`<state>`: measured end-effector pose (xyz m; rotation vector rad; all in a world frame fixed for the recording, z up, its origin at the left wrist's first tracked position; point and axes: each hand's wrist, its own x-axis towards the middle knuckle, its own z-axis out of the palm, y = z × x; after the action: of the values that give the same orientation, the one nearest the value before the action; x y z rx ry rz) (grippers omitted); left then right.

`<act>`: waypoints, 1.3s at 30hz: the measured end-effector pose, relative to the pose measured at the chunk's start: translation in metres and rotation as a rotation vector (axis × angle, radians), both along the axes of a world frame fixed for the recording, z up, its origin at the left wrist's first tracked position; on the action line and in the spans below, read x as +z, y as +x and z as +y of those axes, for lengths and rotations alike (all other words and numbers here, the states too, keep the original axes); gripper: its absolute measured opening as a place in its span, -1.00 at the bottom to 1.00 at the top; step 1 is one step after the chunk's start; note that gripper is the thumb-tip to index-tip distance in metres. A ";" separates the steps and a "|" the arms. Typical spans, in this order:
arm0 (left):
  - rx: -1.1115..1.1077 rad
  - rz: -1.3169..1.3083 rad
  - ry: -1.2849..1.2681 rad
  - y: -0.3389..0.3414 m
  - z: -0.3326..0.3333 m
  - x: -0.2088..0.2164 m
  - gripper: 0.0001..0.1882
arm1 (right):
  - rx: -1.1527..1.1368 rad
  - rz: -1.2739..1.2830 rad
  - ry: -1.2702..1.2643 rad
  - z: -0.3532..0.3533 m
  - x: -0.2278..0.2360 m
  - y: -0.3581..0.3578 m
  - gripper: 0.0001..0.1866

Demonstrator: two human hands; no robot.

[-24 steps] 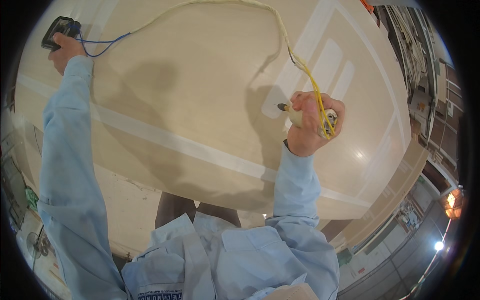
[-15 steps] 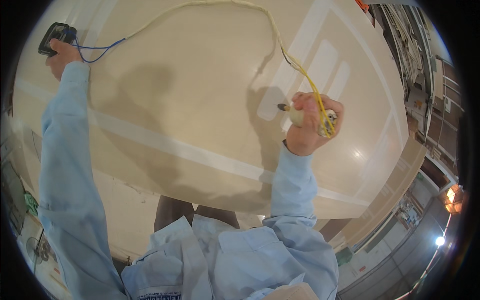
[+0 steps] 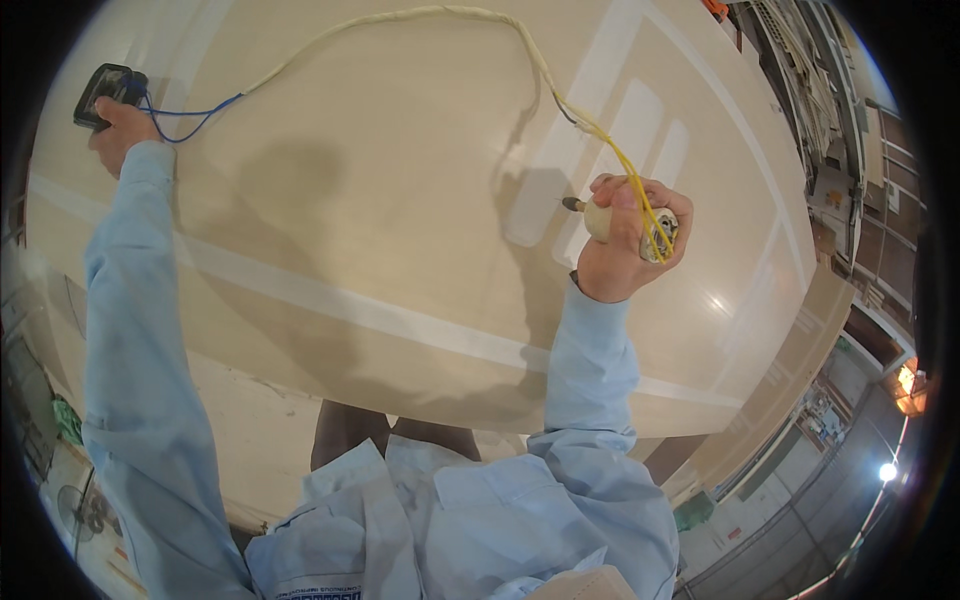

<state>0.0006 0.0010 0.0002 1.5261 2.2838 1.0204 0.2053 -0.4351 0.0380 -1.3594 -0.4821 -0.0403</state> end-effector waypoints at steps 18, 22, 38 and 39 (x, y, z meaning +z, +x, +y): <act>-0.002 0.017 -0.001 0.003 0.000 0.000 -0.16 | -0.038 0.073 -0.058 0.020 0.001 0.032 -0.78; 0.003 0.005 0.001 0.003 -0.001 0.001 -0.15 | -0.046 0.073 -0.186 0.023 -0.006 0.030 -0.77; -0.001 -0.003 -0.020 0.003 -0.002 0.001 -0.13 | -0.039 0.088 -0.191 0.039 -0.006 0.035 -0.80; -0.011 -0.014 -0.007 0.004 -0.001 0.001 -0.13 | -0.029 0.071 -0.148 0.037 -0.006 0.038 -0.80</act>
<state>0.0045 -0.0003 0.0016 1.5220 2.2645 1.0162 0.2435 -0.3983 0.0321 -1.5078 -0.4119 0.0198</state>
